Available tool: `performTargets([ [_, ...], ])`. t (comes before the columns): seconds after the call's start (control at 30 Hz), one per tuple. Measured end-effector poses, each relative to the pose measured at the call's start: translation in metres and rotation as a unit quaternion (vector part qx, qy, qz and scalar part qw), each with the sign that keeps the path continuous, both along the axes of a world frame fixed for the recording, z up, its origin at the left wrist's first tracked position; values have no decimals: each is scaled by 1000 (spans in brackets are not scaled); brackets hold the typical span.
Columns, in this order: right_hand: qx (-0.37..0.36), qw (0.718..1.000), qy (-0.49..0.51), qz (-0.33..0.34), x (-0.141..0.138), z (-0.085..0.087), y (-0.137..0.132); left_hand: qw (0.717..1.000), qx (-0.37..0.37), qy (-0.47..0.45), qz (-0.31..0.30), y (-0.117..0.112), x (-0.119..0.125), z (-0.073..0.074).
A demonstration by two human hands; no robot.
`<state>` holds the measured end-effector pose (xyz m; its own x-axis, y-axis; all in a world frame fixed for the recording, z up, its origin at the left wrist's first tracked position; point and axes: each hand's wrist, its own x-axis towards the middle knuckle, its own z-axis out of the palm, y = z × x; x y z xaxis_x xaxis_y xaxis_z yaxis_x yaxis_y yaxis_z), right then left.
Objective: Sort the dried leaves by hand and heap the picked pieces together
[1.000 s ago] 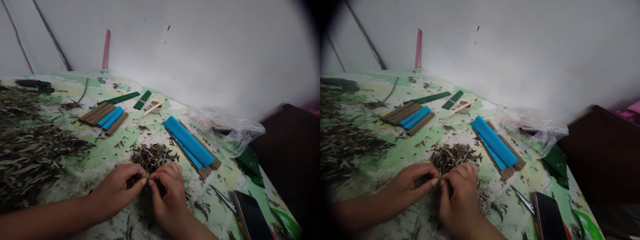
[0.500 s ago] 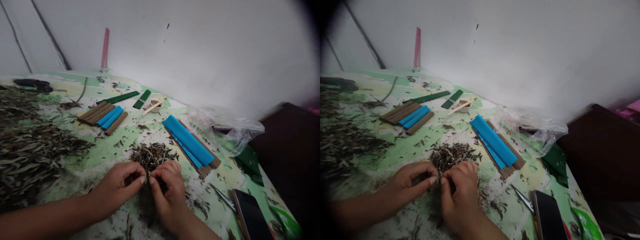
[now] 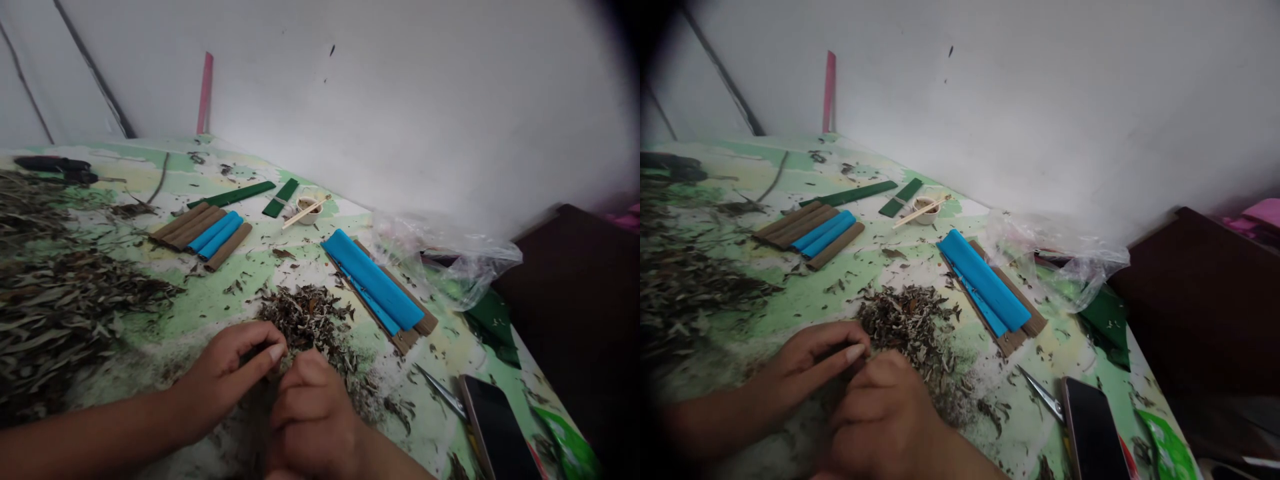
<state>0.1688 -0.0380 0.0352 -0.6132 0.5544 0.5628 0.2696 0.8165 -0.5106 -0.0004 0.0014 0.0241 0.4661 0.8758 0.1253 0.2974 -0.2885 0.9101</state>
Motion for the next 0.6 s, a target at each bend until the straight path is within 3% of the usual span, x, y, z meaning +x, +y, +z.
performTargets([
  [0.1,-12,1000,-6,-12,3,5,-1,1000,5,21,-2,1,1,0],
  [0.17,-26,993,50,-103,7,10,2,1000,11,29,-3,1,1,0],
  [0.23,-36,968,92,-230,13,13,8,999,12,33,-7,1,2,0],
  [0.33,-53,935,59,-346,22,9,22,999,6,45,-12,1,2,0],
  [0.5,-79,918,-90,-378,27,-4,35,998,9,53,-11,1,2,-1],
  [0.6,-87,912,-121,-383,27,-5,35,998,6,56,-11,1,2,-1],
])
